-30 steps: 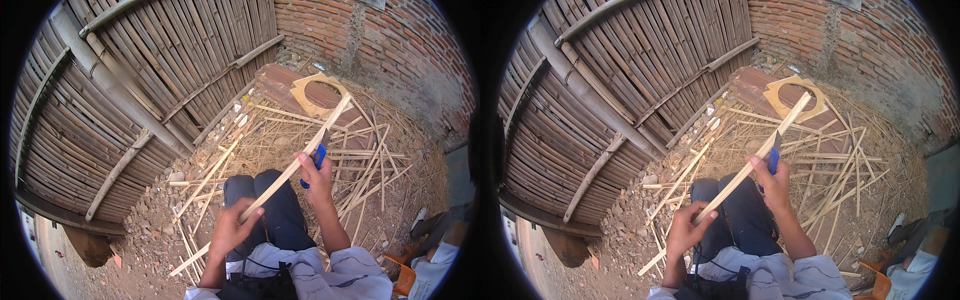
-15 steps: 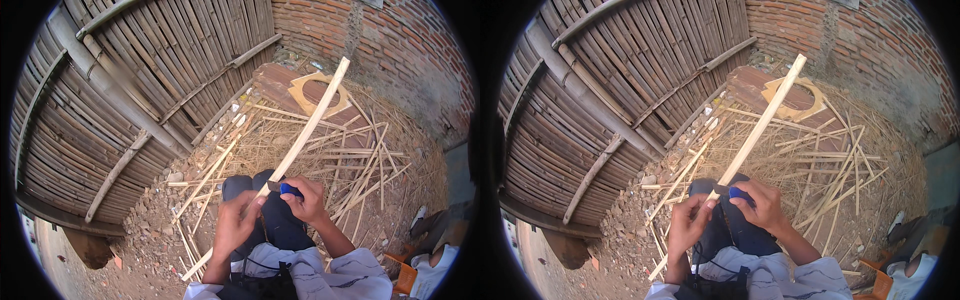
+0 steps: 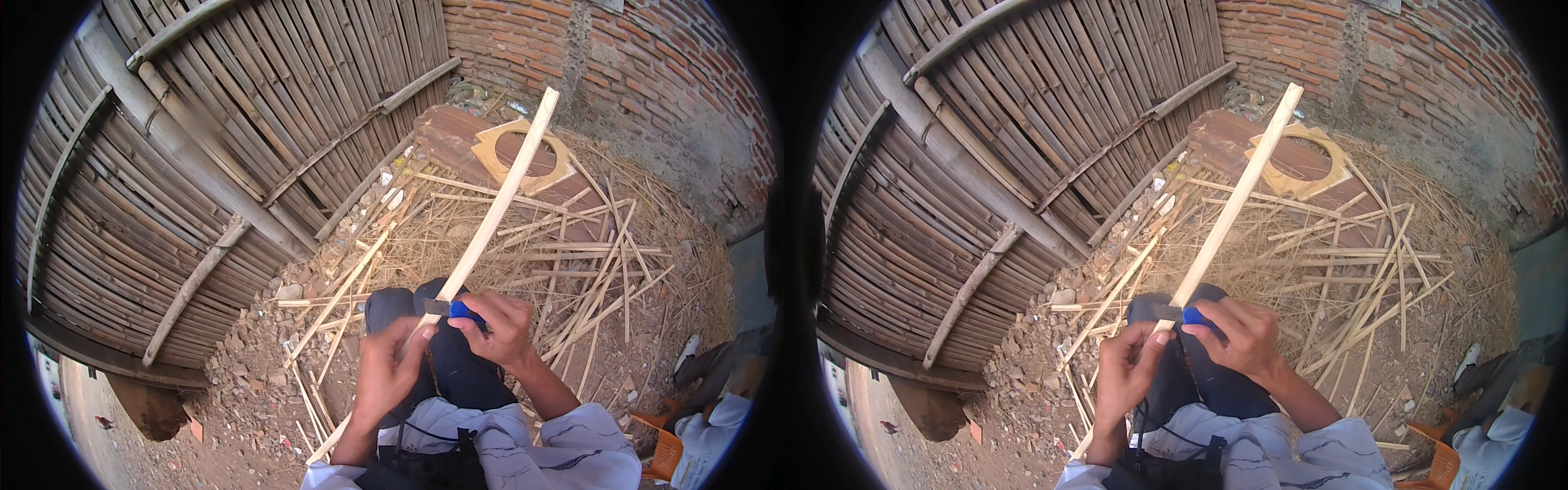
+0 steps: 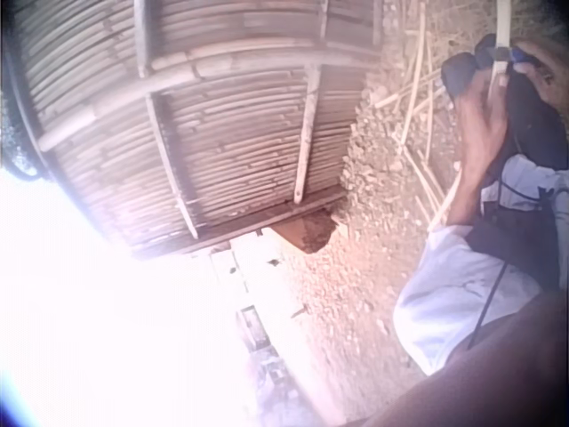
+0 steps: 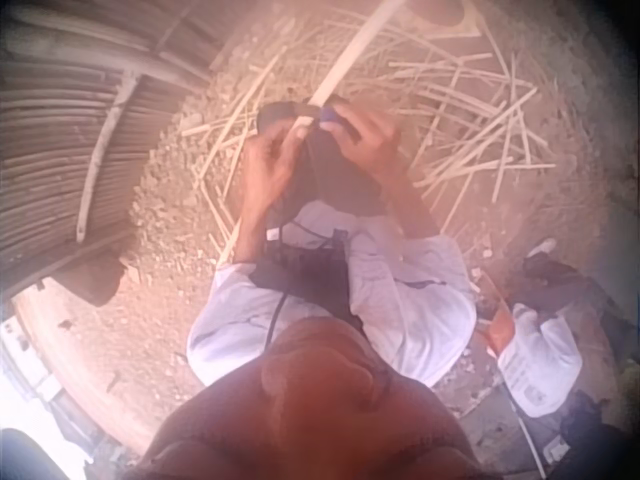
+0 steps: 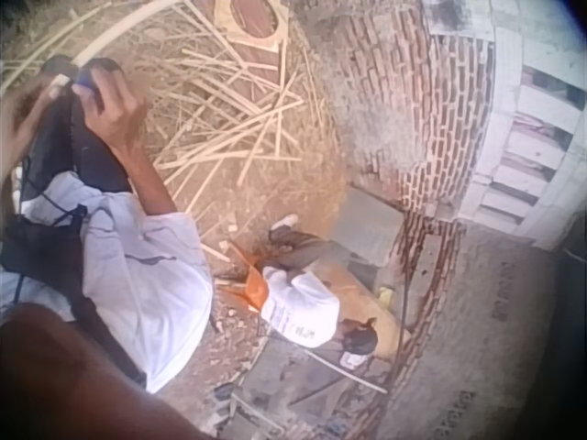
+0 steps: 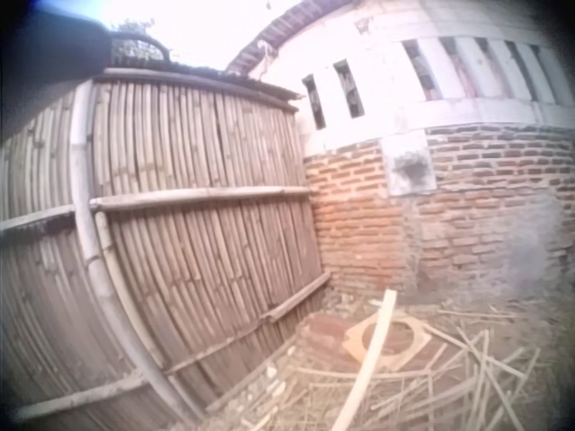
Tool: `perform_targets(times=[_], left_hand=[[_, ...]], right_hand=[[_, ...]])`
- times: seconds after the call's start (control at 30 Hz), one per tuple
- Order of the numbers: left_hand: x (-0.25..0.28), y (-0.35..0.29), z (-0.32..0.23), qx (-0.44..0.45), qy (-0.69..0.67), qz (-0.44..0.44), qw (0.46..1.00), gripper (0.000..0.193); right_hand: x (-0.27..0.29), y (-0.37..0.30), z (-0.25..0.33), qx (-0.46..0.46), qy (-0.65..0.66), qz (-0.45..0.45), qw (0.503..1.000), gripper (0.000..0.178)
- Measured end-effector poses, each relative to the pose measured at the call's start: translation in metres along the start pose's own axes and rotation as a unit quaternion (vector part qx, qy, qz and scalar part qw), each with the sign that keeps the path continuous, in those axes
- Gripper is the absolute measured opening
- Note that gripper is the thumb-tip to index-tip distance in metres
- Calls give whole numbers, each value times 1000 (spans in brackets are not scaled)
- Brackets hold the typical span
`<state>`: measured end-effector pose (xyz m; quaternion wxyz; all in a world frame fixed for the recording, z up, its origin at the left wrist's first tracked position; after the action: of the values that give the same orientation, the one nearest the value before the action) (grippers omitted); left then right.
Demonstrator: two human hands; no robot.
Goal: The person sits on the ground and uses a blue utility knife to shave and smooth a long, thin wooden stick. They hold the stick with their left hand and scrape the blade along its length with their right hand, repeatedly turning the stick to work on different sides.
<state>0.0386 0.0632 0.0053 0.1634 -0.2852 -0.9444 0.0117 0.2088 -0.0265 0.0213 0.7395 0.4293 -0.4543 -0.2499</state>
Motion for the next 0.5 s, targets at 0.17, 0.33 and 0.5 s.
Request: perform_targets(times=[0.17, 0.33, 0.5], left_hand=[[4, -2, 6, 22, 12, 12, 1000, 16], [6, -7, 4, 18, 2, 11, 1000, 17], [12, -8, 6, 28, 22, 15, 999, 16]], right_hand=[[2, -2, -4, 1, -12, -12, 1000, 31], [4, -2, -5, 14, -31, -2, 999, 30], [7, 2, -7, 1, -44, 4, 999, 28]])
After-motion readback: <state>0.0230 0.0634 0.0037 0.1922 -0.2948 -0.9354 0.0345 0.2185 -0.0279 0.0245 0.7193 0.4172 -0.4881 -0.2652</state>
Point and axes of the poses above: each hand's wrist, its own y-axis towards the middle knuckle, its own x-axis out of the back of the hand, z = x × y, the point moved 7 cm from there along y, towards the middle knuckle, and after that the axes turned 14 degrees about x, right-handed, at the moved point
